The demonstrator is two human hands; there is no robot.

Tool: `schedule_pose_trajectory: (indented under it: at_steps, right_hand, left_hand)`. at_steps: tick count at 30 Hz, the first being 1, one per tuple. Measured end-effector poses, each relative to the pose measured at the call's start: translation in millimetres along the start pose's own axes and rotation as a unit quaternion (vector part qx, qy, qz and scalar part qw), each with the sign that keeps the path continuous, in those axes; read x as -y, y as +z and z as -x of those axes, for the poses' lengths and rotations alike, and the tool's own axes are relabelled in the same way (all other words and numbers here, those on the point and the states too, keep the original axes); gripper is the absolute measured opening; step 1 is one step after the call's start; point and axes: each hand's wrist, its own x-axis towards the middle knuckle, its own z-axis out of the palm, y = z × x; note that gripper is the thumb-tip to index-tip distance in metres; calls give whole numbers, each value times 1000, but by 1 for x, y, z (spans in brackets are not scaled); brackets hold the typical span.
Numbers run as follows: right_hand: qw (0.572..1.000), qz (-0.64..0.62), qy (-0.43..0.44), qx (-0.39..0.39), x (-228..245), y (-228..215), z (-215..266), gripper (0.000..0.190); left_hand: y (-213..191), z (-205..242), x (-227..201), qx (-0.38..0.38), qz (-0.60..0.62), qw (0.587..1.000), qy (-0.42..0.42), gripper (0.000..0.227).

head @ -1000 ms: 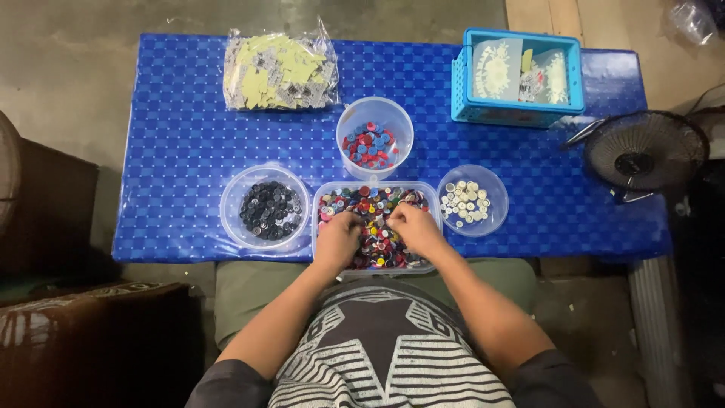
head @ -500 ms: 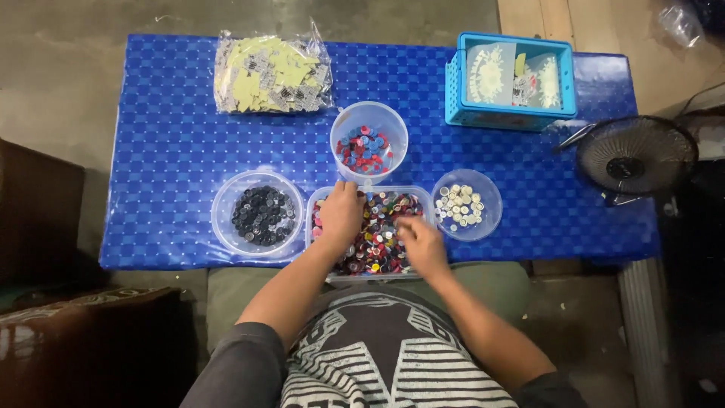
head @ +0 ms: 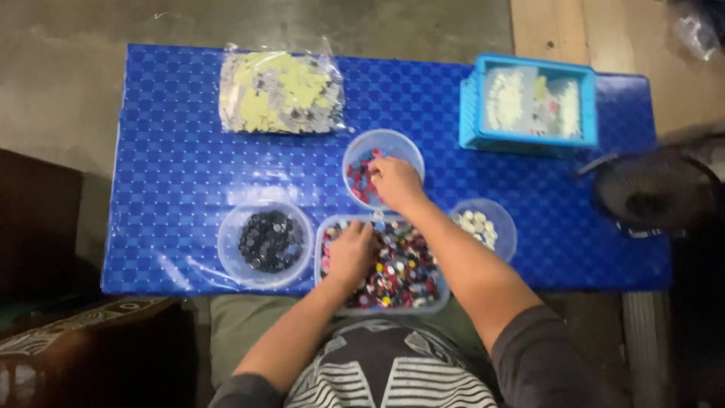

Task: Sorting various colored and sized buttons from a central container into separate bowls.

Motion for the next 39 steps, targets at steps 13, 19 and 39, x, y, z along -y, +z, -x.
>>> schedule_pose_trajectory:
  at_steps: [13,19,39]
  right_hand:
    - [951,218,18,219,24,32,-47,31]
    - [937,254,10,241,17,31,-52,33]
    - [963,-65,62,255,94,-41,183,18]
  left_hand:
    - [-54,16,25,9,129,990,-59,12]
    - [-54,17,23,-11,112,991,-68,13]
    - [-119,49,45,-87,274,931,-227,9]
